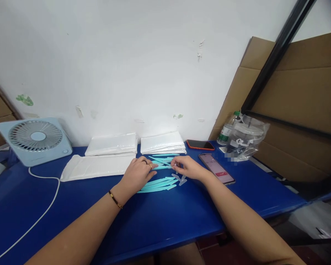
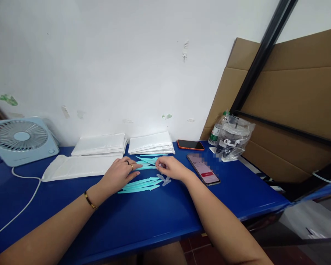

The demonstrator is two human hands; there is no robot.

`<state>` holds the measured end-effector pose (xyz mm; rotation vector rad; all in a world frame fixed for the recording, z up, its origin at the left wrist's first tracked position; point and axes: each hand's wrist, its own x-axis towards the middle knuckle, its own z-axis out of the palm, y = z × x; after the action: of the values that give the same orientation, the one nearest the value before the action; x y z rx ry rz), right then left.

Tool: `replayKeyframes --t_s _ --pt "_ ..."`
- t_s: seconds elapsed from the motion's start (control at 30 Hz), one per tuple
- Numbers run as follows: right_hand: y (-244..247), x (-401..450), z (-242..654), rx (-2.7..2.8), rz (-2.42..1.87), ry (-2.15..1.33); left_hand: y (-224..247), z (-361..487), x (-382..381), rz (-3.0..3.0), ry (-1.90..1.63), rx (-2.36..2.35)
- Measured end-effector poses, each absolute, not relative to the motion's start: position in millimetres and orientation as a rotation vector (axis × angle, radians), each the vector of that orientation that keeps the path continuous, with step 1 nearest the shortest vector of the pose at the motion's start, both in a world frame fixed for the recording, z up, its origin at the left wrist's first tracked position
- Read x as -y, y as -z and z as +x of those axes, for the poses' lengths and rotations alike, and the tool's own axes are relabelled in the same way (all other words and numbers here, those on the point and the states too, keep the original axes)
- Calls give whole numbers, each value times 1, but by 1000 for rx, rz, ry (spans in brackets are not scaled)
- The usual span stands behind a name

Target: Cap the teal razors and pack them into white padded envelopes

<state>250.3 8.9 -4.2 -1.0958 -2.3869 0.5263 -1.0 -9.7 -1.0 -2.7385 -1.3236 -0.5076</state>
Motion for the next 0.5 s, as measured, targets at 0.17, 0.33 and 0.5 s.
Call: replayKeyframes --t_s 0.17,0.33,0.5 --pt "-4 -4 265 2409 -1130 -643 -4 -6 8 -2776 329 1491" --pt "-2 -10 274 2348 -1227 -495 -6 -10 9 -2981 331 1450" --pt "16 -23 251 2405 -1285 -177 3 -6 8 -2921 477 1414"
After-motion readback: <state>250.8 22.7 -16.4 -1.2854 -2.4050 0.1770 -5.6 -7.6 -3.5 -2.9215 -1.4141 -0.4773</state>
